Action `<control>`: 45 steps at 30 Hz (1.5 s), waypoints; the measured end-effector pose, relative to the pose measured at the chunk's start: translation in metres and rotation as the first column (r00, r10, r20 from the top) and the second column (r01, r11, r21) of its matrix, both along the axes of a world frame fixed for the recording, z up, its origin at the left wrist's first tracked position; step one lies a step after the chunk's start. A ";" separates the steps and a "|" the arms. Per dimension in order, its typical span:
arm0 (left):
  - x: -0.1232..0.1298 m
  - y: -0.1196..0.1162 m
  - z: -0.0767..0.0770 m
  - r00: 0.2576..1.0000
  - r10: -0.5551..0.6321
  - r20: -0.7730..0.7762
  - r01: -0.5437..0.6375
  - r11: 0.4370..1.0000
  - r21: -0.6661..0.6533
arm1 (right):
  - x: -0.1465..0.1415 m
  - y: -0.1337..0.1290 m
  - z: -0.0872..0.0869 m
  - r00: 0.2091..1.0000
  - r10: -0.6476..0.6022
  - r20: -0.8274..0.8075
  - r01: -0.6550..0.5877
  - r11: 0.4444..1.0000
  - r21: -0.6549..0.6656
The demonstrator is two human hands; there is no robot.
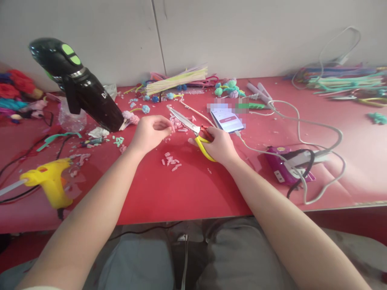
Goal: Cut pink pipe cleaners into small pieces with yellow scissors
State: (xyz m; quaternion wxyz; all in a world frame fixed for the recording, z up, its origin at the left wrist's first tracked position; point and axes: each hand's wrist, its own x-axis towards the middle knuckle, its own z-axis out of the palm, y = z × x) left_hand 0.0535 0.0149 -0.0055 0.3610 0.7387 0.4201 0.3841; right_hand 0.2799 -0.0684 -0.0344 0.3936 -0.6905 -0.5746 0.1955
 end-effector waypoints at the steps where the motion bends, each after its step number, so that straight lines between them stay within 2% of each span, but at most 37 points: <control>1: 0.001 -0.003 0.000 1.000 -0.011 0.007 0.011 1.000 -0.008 | -0.001 -0.001 0.001 1.000 0.006 -0.025 -0.006 1.000 0.005; 4: 0.006 -0.010 0.000 0.999 -0.053 -0.006 0.053 0.998 -0.019 | -0.007 -0.003 0.005 0.994 0.053 -0.093 -0.052 0.999 0.009; 7: 0.015 -0.016 -0.002 0.994 -0.069 -0.085 0.067 0.997 -0.023 | -0.012 -0.006 0.007 0.987 0.097 -0.125 -0.097 0.995 0.004; 11: 0.023 -0.019 -0.004 0.987 -0.074 -0.141 0.069 0.997 -0.037 | -0.013 -0.006 0.005 0.980 0.091 -0.179 -0.096 0.995 -0.016; 14: 0.021 -0.020 -0.003 0.985 -0.070 -0.159 0.065 0.997 -0.035 | -0.012 -0.005 0.004 0.982 0.078 -0.174 -0.084 0.996 -0.026; 17: 0.014 -0.021 0.000 0.972 -0.082 -0.220 0.091 0.995 0.032 | -0.011 -0.004 0.002 0.978 0.084 -0.190 -0.087 0.996 -0.010; 20: 0.009 -0.025 0.004 0.896 -0.150 -0.417 0.212 0.972 0.106 | -0.010 -0.002 0.000 0.967 0.104 -0.232 -0.097 0.994 0.040; 23: 0.010 -0.030 0.006 0.788 -0.161 -0.594 0.268 0.959 0.097 | -0.009 -0.001 -0.001 0.952 0.116 -0.282 -0.104 0.993 0.059; 28: 0.014 -0.033 0.006 0.715 -0.174 -0.677 0.325 0.940 0.102 | -0.008 0.000 -0.003 0.956 0.113 -0.272 -0.098 0.993 0.070; 33: 0.015 -0.032 0.003 0.738 -0.235 -0.632 0.364 0.928 0.080 | -0.008 0.000 -0.003 0.961 0.113 -0.251 -0.097 0.992 0.075; 37: 0.017 -0.030 0.000 0.751 -0.232 -0.618 0.352 0.933 0.078 | -0.008 -0.001 0.000 0.962 0.122 -0.245 -0.107 0.991 0.074; 42: 0.018 -0.030 0.001 0.809 -0.202 -0.551 0.293 0.953 0.081 | -0.010 -0.005 0.006 0.950 0.160 -0.269 -0.153 0.987 0.048; 45: 0.016 -0.031 0.001 0.846 -0.195 -0.497 0.246 0.969 0.038 | -0.011 -0.006 0.007 0.930 0.181 -0.321 -0.180 0.983 0.034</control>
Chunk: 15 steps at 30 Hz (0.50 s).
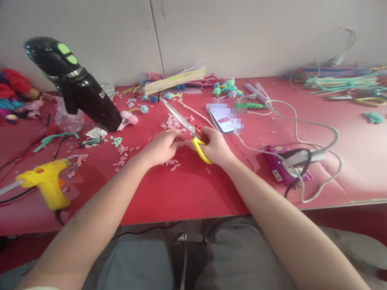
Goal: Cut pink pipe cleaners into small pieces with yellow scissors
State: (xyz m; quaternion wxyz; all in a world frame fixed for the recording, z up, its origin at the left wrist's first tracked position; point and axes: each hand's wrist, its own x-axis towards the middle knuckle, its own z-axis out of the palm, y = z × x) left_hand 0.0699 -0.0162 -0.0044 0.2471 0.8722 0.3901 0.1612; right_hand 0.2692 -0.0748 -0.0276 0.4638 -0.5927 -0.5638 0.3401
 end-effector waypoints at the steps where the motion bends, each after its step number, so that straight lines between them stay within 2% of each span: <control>1: 0.000 0.000 0.000 1.000 0.007 0.013 -0.007 1.000 -0.025 | 0.000 0.000 0.000 1.000 0.009 -0.019 -0.009 1.000 -0.006; 5: 0.000 0.000 -0.003 0.997 0.009 0.080 -0.003 0.997 -0.076 | 0.000 0.001 -0.002 0.995 0.047 -0.090 -0.048 0.999 -0.012; 11: 0.001 0.004 -0.007 0.977 -0.013 0.213 0.032 0.996 -0.086 | 0.002 0.003 -0.006 0.995 0.008 -0.099 -0.008 1.000 -0.005; 15: -0.003 0.008 -0.008 0.975 -0.056 0.214 0.070 0.996 -0.056 | 0.002 0.003 -0.008 0.995 0.006 -0.097 -0.003 1.000 0.026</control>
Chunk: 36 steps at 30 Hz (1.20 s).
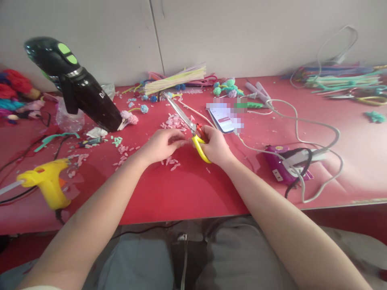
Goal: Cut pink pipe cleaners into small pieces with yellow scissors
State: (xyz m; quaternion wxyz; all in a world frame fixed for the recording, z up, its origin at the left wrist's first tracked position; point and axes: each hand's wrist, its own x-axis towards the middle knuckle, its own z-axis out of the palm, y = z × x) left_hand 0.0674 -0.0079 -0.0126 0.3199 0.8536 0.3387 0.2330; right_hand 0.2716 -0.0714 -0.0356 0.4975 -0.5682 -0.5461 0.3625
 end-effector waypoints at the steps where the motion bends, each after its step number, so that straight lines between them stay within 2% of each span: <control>1: -0.001 0.001 0.000 1.000 -0.006 -0.010 0.005 1.000 -0.008 | 0.000 0.000 0.000 1.000 0.000 -0.002 0.000 1.000 0.001; 7: -0.002 0.001 0.000 1.000 -0.002 0.010 0.003 0.997 -0.076 | -0.002 0.001 0.001 1.000 -0.028 -0.012 0.027 0.999 -0.016; 11: 0.000 0.001 0.004 0.999 0.021 -0.033 -0.022 0.999 -0.035 | -0.004 -0.001 0.003 0.999 -0.041 0.018 0.042 0.999 -0.011; 13: -0.002 0.005 0.006 0.997 0.078 0.003 -0.078 0.997 0.024 | -0.003 -0.002 0.004 0.994 -0.083 0.074 0.083 0.997 0.007; 16: -0.009 0.015 0.008 0.961 0.219 0.169 -0.233 0.970 0.070 | 0.000 -0.004 0.005 0.966 -0.169 0.197 0.163 0.986 0.044; 19: -0.018 0.024 0.010 0.880 0.340 0.333 -0.378 0.924 0.057 | 0.001 -0.005 0.005 0.939 -0.195 0.283 0.188 0.981 0.052; 21: -0.021 0.028 0.011 0.839 0.375 0.393 -0.413 0.911 0.011 | 0.001 -0.005 0.005 0.928 -0.191 0.320 0.185 0.982 0.048; 28: -0.025 0.028 0.014 0.806 0.368 0.463 -0.364 0.926 -0.102 | 0.001 -0.004 0.002 0.884 -0.164 0.438 0.163 0.986 0.040; 36: -0.022 0.023 0.015 0.833 0.335 0.441 -0.346 0.936 -0.058 | 0.000 -0.004 0.003 0.881 -0.147 0.449 0.160 0.987 0.008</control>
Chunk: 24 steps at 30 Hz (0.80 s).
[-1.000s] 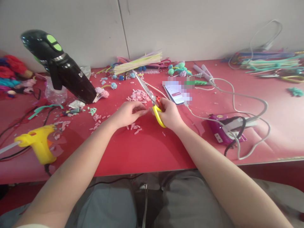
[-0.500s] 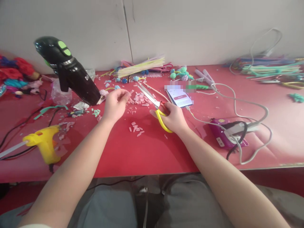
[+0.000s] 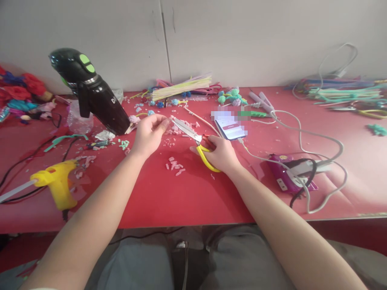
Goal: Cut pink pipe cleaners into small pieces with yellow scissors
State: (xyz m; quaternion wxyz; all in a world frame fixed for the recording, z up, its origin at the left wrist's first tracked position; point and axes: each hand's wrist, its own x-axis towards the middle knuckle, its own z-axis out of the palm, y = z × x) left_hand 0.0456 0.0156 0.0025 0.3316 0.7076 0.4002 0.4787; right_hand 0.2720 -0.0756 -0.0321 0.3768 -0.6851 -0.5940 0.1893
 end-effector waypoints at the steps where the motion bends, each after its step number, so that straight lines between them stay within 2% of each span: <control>1: 0.001 0.000 0.000 1.000 -0.001 -0.006 0.001 1.000 0.000 | 0.000 0.000 0.000 1.000 -0.002 -0.001 0.002 1.000 0.001; 15: 0.002 -0.005 0.003 0.998 -0.026 -0.063 0.027 1.000 0.014 | 0.000 0.000 0.002 0.999 0.000 0.040 0.000 1.000 -0.006; 17: 0.001 -0.005 0.002 0.997 -0.017 -0.077 0.019 1.000 0.025 | -0.002 -0.002 0.005 0.994 -0.015 0.107 0.019 0.999 -0.038; 20: 0.001 -0.004 0.002 0.997 -0.010 -0.078 0.012 1.000 0.028 | -0.006 -0.004 0.013 0.952 -0.058 0.302 0.086 0.993 -0.081; 24: 0.001 -0.005 0.003 0.998 -0.007 -0.062 0.009 1.000 0.023 | -0.011 -0.006 0.020 0.884 -0.032 0.467 0.089 0.991 -0.102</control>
